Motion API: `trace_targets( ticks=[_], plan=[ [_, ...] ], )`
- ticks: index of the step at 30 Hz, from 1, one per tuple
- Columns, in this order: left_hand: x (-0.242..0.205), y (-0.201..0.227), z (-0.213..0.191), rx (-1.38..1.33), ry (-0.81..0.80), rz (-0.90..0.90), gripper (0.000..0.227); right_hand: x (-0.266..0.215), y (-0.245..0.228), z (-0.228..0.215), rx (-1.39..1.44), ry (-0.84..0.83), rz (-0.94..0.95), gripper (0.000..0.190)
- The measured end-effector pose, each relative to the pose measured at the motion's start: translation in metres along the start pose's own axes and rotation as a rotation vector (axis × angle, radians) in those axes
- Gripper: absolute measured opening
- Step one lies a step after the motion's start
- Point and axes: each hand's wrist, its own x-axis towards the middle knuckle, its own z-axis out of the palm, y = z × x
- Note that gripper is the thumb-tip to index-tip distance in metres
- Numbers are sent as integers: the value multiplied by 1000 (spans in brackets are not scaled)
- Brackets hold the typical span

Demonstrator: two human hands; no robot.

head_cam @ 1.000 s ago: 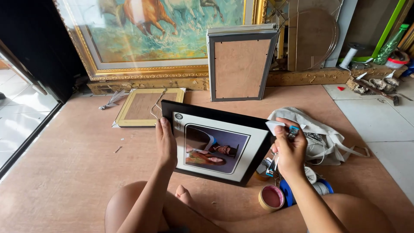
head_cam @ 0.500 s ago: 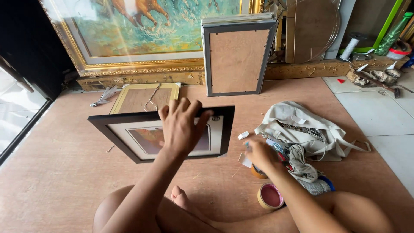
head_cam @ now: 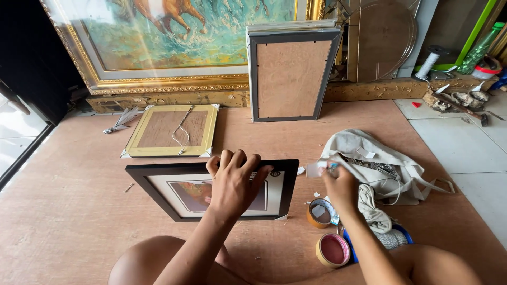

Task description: Applying protective stickers and finishing touches to a picture frame in a workshop.

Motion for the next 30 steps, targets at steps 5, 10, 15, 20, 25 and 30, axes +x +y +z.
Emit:
trace_targets(
  ticks=[5, 10, 15, 20, 25, 30],
  plan=[
    [6, 8, -12, 102, 9, 34, 39, -44, -69, -51, 1090, 133, 72, 28],
    [38, 30, -17, 34, -98, 188, 58, -60, -91, -53, 1228, 97, 73, 24],
    [65, 32, -22, -93, -466, 258, 50, -75, -87, -52, 1220, 106, 88, 23],
    [83, 17, -3, -696, -585, -270, 55, -77, -87, -56, 1274, 108, 29, 25],
    [86, 15, -20, -766, -541, -251, 24, -68, -76, -20, 1204, 85, -105, 25],
    [81, 24, -37, -844, -593, -189, 37, -80, -73, 9, 1151, 82, -159, 21]
  ],
)
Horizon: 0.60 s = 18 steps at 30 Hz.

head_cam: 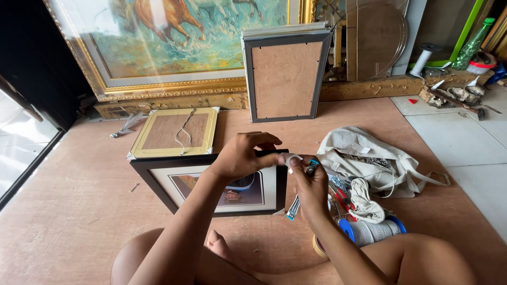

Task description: Applying protective stickers and finishing touches to a picture frame in a workshop.

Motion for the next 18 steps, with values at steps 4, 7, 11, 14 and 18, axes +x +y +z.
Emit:
trace_targets(
  ticks=[4, 7, 11, 14, 18],
  plan=[
    [3, -16, 2, 90, 21, 79, 31, -4, 2, 14, -6, 23, -54, 17],
    [4, -23, 7, 78, 52, 53, 20, -4, -4, 18, -14, 38, -78, 21],
    [6, -24, 5, 67, 44, 72, 15, 3, 0, 6, -134, 29, -147, 27],
    [7, -24, 6, 80, 45, 77, 15, 5, -8, 8, -147, 40, -159, 34],
    [6, -27, 9, 113, 45, 89, 15, 8, -10, 10, -143, 47, -151, 38]
  ],
)
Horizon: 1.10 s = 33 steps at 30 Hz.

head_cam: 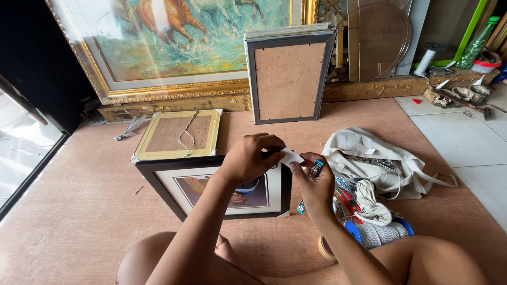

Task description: Applying protective stickers and finishing touches to a picture frame in a workshop.

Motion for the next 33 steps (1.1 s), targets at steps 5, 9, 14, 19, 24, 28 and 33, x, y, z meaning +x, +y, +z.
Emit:
trace_targets(
  ticks=[5, 9, 14, 19, 24, 28, 33],
  plan=[
    [0, 6, 1, 208, -52, -63, 32, 5, 4, 0, 4, 1, -2, 38],
    [0, 12, 3, 264, -50, -107, 27, 11, 12, -3, 40, -19, 26, 41],
    [0, 11, 7, 280, -38, -178, 29, 15, 12, -10, 83, -64, 51, 35],
    [1, 8, 10, 281, -28, -191, 29, 11, 2, -12, 76, -89, 51, 32],
    [3, 6, 13, 270, -32, -198, 29, 11, 3, -13, 83, -93, 58, 32],
    [4, 7, 11, 281, -31, -186, 29, 13, 12, -15, 109, -110, 74, 34],
    [2, 5, 13, 297, -25, -186, 28, 11, 13, -18, 103, -129, 80, 35]
  ],
)
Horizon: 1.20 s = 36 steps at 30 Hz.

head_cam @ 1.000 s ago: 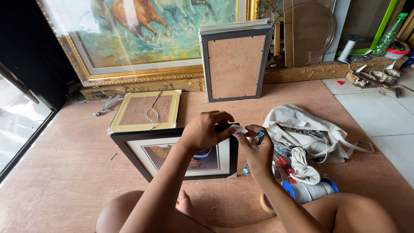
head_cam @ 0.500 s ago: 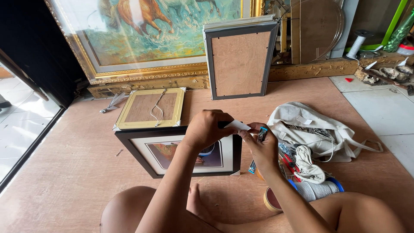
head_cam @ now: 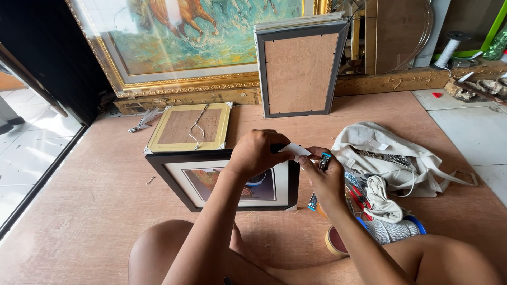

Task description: Applying protective stickers and finishing touches to a picture frame in a workshop.

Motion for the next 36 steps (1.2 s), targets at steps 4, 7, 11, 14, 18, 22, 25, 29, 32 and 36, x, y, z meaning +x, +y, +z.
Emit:
trace_targets(
  ticks=[4, 7, 11, 14, 18, 22, 25, 29, 32, 36],
  plan=[
    [-1, 0, 0, 3, -3, 11, 28, 1, 4, -1, -5, -3, 1, 34],
    [1, 2, -3, 4, -6, 14, 27, 2, -3, -2, -13, -8, -2, 35],
    [-1, 2, -4, 0, -14, 15, 27, -1, -9, 0, -37, -9, -6, 35],
    [0, -1, -3, 2, 0, 29, 27, -4, -24, 6, -52, -15, -14, 34],
    [-4, 1, -4, -14, 4, 30, 27, -5, -18, 4, -91, -23, -22, 33],
    [-5, 0, -5, -18, 21, 56, 25, -3, 3, 0, -68, -7, -15, 36],
    [-5, 0, -5, -27, 28, 69, 25, -5, -2, 4, -62, -9, -16, 35],
    [-7, -3, -3, -46, 34, 73, 26, -7, -14, 8, -62, -21, -20, 33],
    [-8, 0, -5, -53, 33, 73, 26, -5, -4, 7, -62, -16, -21, 36],
    [-5, -3, -3, -51, 31, 76, 26, -5, -7, 5, -68, -23, -16, 35]
  ],
)
